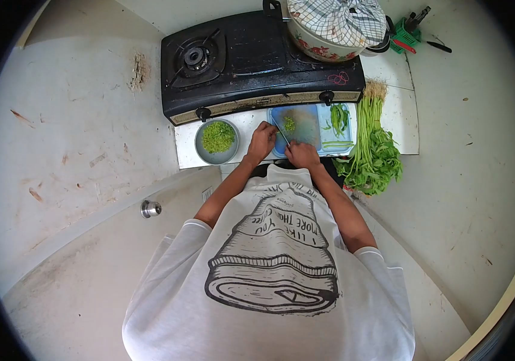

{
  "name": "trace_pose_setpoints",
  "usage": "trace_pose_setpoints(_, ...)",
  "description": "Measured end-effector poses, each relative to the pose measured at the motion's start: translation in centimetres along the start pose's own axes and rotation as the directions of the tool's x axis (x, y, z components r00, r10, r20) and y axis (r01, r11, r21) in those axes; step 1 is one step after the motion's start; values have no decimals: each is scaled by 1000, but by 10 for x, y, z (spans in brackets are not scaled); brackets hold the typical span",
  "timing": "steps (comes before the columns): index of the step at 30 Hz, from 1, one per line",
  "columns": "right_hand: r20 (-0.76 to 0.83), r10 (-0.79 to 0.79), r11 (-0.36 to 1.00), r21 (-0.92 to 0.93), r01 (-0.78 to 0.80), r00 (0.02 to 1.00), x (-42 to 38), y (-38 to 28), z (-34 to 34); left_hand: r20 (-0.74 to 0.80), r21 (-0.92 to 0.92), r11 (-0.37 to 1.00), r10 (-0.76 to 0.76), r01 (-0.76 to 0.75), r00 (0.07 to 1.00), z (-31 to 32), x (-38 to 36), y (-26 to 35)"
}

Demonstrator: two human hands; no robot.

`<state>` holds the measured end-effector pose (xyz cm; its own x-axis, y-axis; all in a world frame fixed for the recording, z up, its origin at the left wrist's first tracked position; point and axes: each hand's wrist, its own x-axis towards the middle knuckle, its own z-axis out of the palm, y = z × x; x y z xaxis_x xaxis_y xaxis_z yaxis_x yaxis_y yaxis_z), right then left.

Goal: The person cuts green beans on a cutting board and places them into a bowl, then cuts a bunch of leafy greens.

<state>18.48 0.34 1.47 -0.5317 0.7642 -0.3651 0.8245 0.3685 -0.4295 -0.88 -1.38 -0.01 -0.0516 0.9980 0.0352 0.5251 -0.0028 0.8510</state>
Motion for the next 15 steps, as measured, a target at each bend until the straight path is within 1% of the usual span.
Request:
trace_pose_setpoints(5,-15,-19,1000,-19,18,1000,0,0,3,16,7,1000,10,-10,1000,-2,0,0)
trace_pose_setpoints(8,-21,-22,999,-25,21,1000,5,0,5,42,13,999,-41,40,998,-2,1,3)
trace_pose_setpoints(11,-38,-59,998,-25,58,998,10,-5,1,21,11,1000,-28,27,999,-1,1,1)
trace_pose_setpoints(15,-20,-52,998,-33,52,998,8,-4,0,3,9,999,-35,35,999,-1,1,-1)
